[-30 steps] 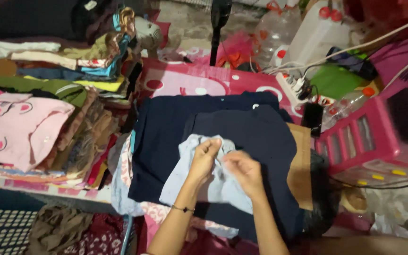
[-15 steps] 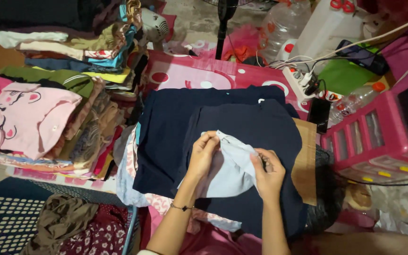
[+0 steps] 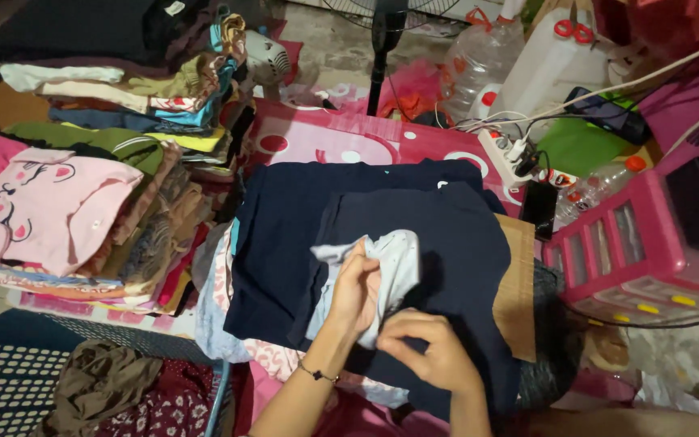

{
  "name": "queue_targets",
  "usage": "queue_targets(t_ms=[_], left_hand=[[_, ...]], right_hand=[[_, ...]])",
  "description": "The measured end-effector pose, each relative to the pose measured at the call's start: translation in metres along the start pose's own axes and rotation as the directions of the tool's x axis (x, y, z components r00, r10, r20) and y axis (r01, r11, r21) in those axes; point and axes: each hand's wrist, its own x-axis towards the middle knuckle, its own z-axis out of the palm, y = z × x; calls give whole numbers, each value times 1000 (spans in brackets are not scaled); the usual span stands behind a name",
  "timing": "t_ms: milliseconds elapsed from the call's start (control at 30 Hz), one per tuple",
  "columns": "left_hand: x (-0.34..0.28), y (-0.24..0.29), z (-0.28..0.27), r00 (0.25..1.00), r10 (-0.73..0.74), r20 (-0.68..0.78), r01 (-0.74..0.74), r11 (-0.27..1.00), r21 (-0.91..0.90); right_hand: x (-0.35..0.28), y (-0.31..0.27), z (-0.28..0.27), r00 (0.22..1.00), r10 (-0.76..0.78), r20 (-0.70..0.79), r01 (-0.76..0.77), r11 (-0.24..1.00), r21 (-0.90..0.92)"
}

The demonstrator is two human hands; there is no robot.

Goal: The person folds a dark blue t-shirt and a white t-shirt on a cardboard surface, then places them on a stack. They then pick up a beige long-sleeved top from a blue laundry basket, fold it, and add it to the stack.

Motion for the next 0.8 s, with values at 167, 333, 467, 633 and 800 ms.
queue_targets(t_ms=[167, 333, 467, 633, 800], left_hand=[[5, -19, -49, 970, -87, 226, 114, 987, -112], [5, -31, -54, 937, -93, 336, 164, 968, -190], [-18, -6, -17, 932, -299, 207, 314, 948, -45], [-14, -19, -66, 673, -567, 476, 648, 762, -9], [-34, -28, -41, 822, -339, 457, 385, 923, -8]], right_hand=[[4, 13, -13, 863, 29, -504, 137, 947, 290], [-8, 66, -25, 932, 191, -309, -78, 936, 343], [-33, 101, -29, 775, 258, -577, 23, 901, 434], [-25, 59, -30, 673, 183, -716, 12, 966, 258], [-24, 63, -19, 691, 263, -673, -128, 961, 244]])
